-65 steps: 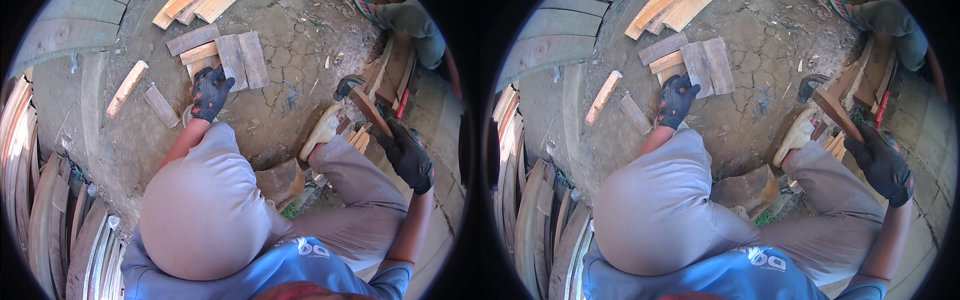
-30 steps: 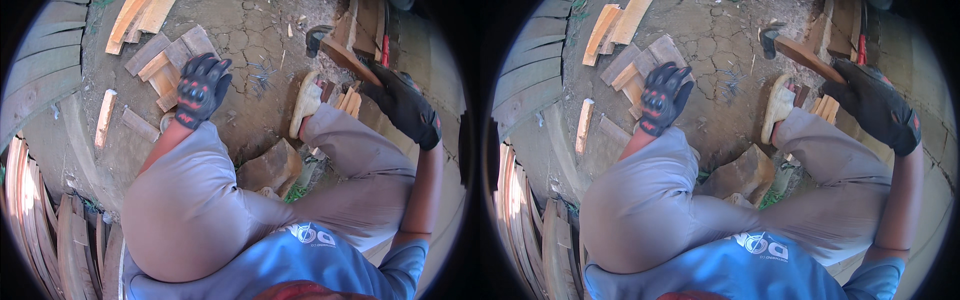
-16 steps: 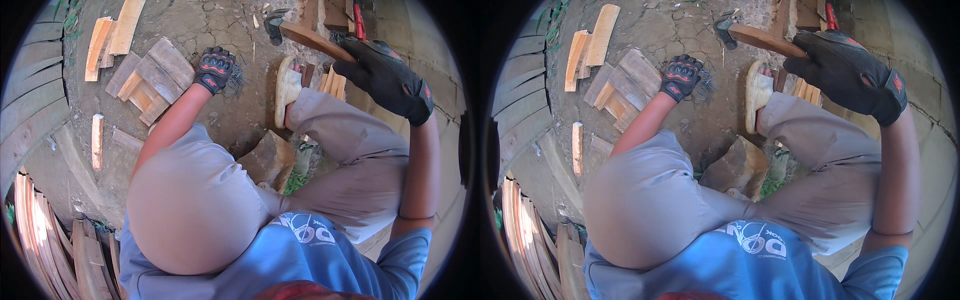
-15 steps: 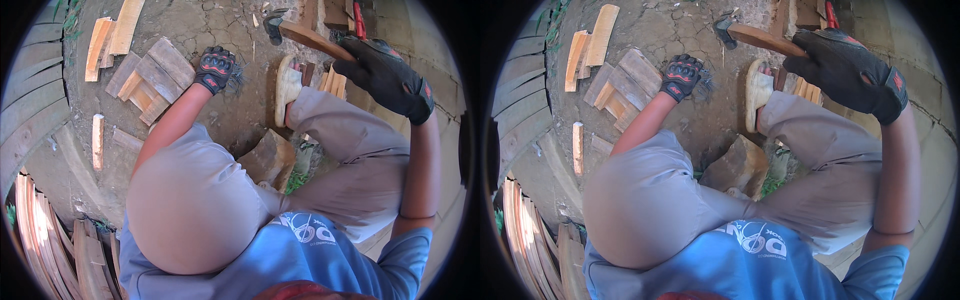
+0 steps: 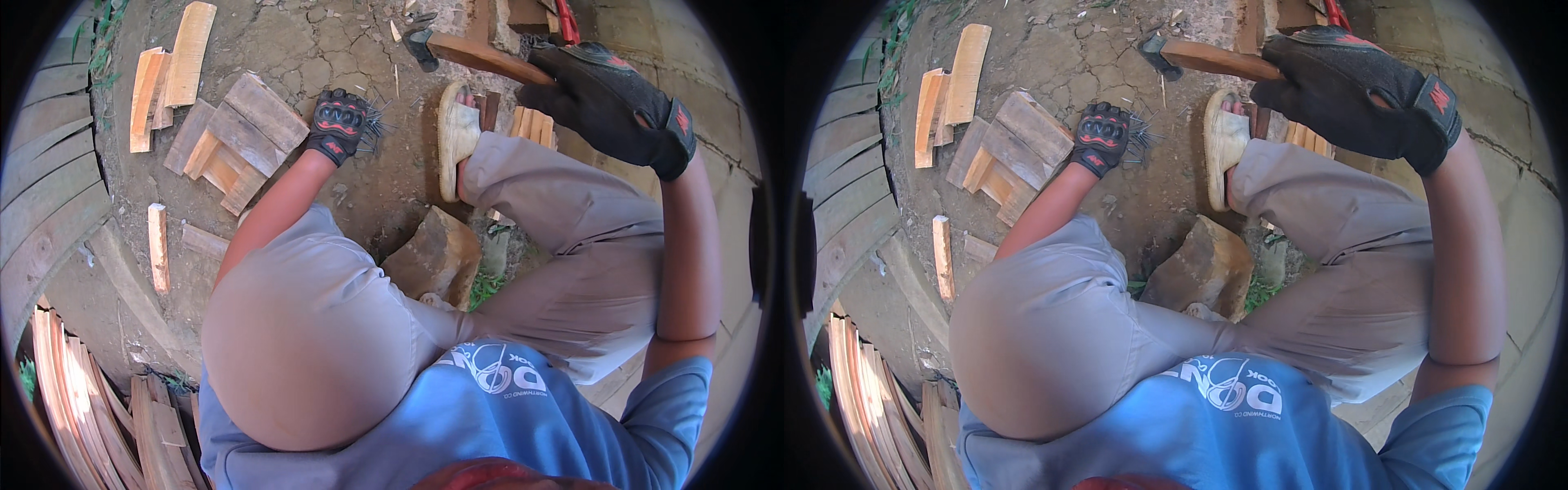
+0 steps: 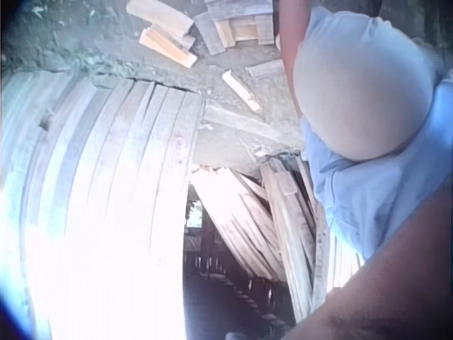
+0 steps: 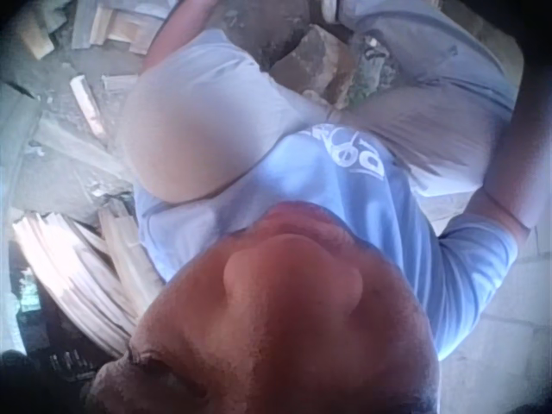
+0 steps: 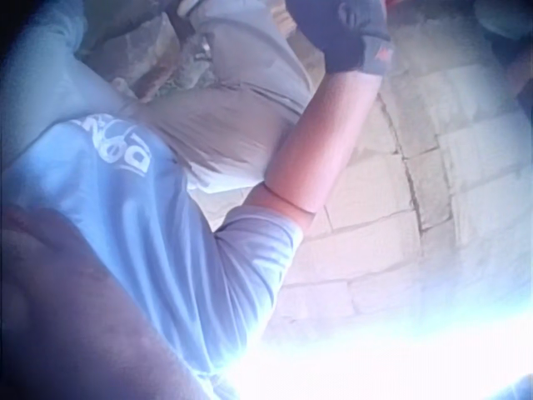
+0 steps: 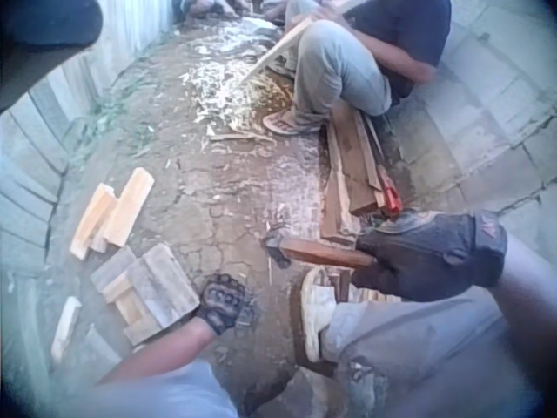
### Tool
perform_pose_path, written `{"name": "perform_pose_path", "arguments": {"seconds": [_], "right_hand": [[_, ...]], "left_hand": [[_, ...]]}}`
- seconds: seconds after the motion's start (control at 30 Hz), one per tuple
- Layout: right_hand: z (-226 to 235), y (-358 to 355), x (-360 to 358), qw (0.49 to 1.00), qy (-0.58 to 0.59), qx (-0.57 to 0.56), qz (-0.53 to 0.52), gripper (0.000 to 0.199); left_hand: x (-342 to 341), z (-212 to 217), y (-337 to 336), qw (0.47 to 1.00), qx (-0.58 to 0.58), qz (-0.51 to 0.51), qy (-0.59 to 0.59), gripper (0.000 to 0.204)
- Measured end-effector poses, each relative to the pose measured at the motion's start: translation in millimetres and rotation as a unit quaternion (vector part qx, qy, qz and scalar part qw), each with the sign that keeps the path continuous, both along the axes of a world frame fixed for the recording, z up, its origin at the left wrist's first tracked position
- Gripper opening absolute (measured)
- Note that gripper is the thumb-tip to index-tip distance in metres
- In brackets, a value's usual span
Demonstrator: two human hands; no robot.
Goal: The person assembles small wooden frames by arranging planks on the ground and securing them with nails. They use a hammer to drive nails into the wood, repeatedly adjusting the pieces to ensure alignment.
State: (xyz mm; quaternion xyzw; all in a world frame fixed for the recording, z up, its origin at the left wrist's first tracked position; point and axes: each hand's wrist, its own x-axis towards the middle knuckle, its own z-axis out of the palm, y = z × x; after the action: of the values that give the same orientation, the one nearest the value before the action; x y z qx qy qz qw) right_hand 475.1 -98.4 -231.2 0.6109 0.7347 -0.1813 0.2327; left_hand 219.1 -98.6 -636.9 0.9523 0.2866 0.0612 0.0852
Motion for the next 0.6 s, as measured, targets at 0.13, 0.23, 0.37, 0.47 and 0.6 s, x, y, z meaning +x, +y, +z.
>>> {"name": "perform_pose_path", "arguments": {"seconds": [0.13, 0.23, 0.37, 0.47, 0.6], "right_hand": [[-6, 6, -1, 0.997, -0.011, -0.056, -0.047, 0.041], [-5, 13, -5, 0.993, -0.015, -0.096, -0.073, 0.05], [-7, 20, 6, 0.985, -0.021, -0.158, -0.065, 0.045], [9, 17, -1, 0.98, -0.001, -0.181, -0.083, 0.053], [0, 11, -9, 0.977, -0.008, -0.199, -0.079, 0.059]], "left_hand": [[-3, 25, -3, 0.993, -0.113, 0.02, 0.038, 0.026], [-15, 38, -14, 0.984, -0.164, 0.05, -0.04, 0.024], [-42, 40, -31, 0.966, -0.158, 0.089, -0.187, 0.022], [-62, 79, -27, 0.934, -0.278, 0.121, -0.188, 0.021], [-62, 96, -22, 0.9, -0.274, 0.09, -0.326, 0.018]]}}
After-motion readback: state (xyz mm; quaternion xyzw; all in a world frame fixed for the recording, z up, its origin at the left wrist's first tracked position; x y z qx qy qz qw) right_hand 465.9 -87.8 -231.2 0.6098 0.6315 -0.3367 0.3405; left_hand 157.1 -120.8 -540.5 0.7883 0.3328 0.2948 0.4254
